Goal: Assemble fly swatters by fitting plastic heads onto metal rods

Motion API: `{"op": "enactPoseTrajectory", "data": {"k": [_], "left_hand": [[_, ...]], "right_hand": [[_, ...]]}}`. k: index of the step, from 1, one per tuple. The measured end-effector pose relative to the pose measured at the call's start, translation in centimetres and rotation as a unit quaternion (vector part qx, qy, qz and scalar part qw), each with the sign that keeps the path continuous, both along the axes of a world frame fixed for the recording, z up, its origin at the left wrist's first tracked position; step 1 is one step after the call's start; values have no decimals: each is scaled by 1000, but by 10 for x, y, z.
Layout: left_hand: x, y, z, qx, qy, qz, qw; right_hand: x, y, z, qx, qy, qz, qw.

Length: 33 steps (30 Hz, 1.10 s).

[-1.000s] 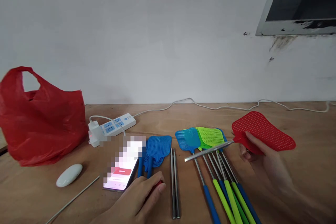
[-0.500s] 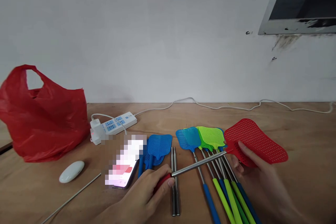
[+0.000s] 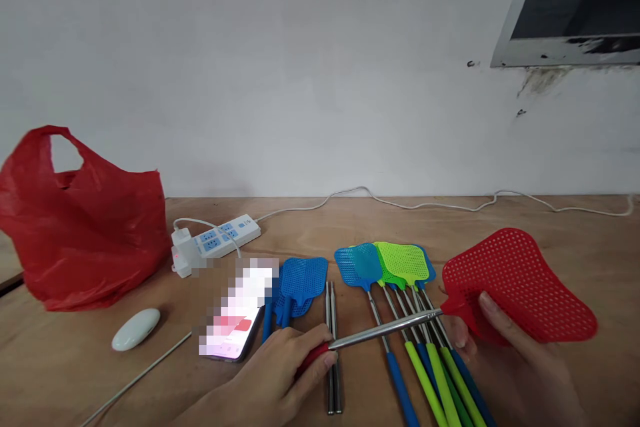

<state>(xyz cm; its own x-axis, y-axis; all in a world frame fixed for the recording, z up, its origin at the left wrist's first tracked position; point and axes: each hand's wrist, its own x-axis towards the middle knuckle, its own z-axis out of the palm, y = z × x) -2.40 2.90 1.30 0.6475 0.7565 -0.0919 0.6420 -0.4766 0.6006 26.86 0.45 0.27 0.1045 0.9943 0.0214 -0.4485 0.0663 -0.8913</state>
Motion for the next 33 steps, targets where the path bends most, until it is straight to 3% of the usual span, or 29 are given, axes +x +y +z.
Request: {"op": "enactPoseTrajectory", "data": {"k": [11, 16, 22, 27, 31, 33], "left_hand": [[17, -7, 6, -13, -4, 2, 1000], [17, -11, 7, -11, 10, -10, 1000], [13, -21, 6, 33, -32, 37, 998], [0, -20, 3, 38, -32, 46, 998], [-20, -19, -4, 26, -49, 97, 994], [-26, -21, -8, 19, -55, 104, 993]], "right_hand": [[-39, 3, -6, -23, -94, 51, 994], [-39, 4, 1, -63, -101, 87, 989], [-33, 8, 6, -71, -48, 8, 996], [-14, 19, 19, -94, -22, -3, 995], [18, 32, 30, -62, 35, -137, 988], [21, 31, 28, -54, -17, -143, 988]]}}
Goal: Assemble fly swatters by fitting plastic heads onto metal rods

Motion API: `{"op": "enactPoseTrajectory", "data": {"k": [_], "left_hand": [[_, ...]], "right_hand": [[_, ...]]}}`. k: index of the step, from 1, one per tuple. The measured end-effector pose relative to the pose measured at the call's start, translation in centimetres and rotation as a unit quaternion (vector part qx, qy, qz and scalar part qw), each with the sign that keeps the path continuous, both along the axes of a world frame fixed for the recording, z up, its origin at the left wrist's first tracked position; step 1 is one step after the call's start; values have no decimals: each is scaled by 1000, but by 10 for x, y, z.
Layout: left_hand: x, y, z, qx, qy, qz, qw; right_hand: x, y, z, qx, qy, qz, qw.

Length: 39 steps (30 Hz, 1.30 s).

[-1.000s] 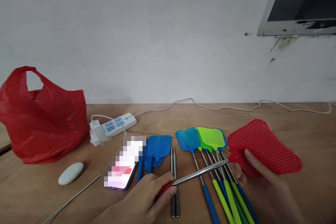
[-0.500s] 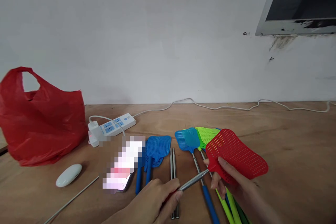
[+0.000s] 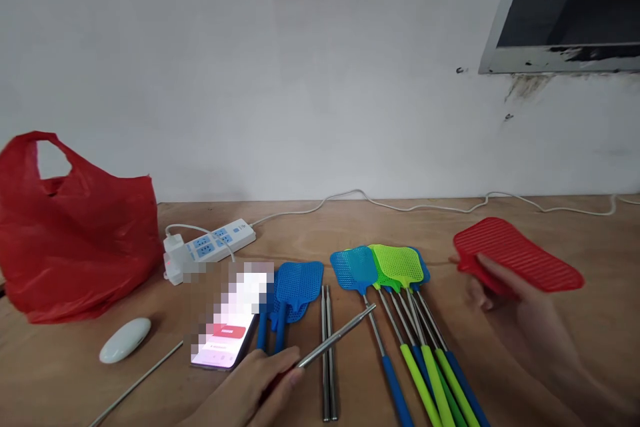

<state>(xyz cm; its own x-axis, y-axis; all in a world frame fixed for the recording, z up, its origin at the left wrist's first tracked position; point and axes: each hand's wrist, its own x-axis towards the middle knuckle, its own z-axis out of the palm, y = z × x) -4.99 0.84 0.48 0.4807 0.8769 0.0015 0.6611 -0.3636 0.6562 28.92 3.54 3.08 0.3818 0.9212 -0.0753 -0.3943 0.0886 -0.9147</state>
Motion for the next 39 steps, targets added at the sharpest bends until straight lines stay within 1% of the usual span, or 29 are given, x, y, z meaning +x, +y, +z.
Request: {"op": "enactPoseTrajectory", "data": {"k": [1, 2, 4, 6, 9, 15, 20, 23, 26, 29, 34, 39], "left_hand": [[0, -1, -1, -2, 2, -4, 1000], [2, -1, -2, -1, 6, -11, 1000], [8, -2, -3, 6, 17, -30, 999], [16, 0, -1, 14, 22, -48, 999], [22, 3, 1, 25, 24, -63, 997], [22, 5, 6, 20, 57, -89, 994], [27, 8, 9, 23, 73, -83, 994], [33, 11, 11, 22, 75, -80, 994], [39, 14, 12, 3, 78, -91, 993], [41, 16, 12, -7, 67, -90, 994], [42, 18, 10, -43, 44, -94, 994], [43, 20, 13, -50, 35, -93, 994]], "right_hand": [[-4, -3, -3, -5, -15, 22, 1000], [-11, -7, -6, -14, -22, 62, 998], [-30, -14, -12, -11, -33, 119, 992], [-46, -19, -14, -6, -56, 153, 987], [-55, -20, -11, -7, -60, 162, 985], [-46, -21, -9, -37, -8, 194, 980], [-52, -22, -12, 9, -34, 184, 982], [-58, -22, -17, 30, -46, 206, 977], [-63, -21, -26, 41, -50, 237, 969], [-67, -19, -30, 53, -39, 241, 968], [-68, -19, -29, 27, -12, 240, 970], [-67, -20, -27, 7, 1, 250, 968]]}}
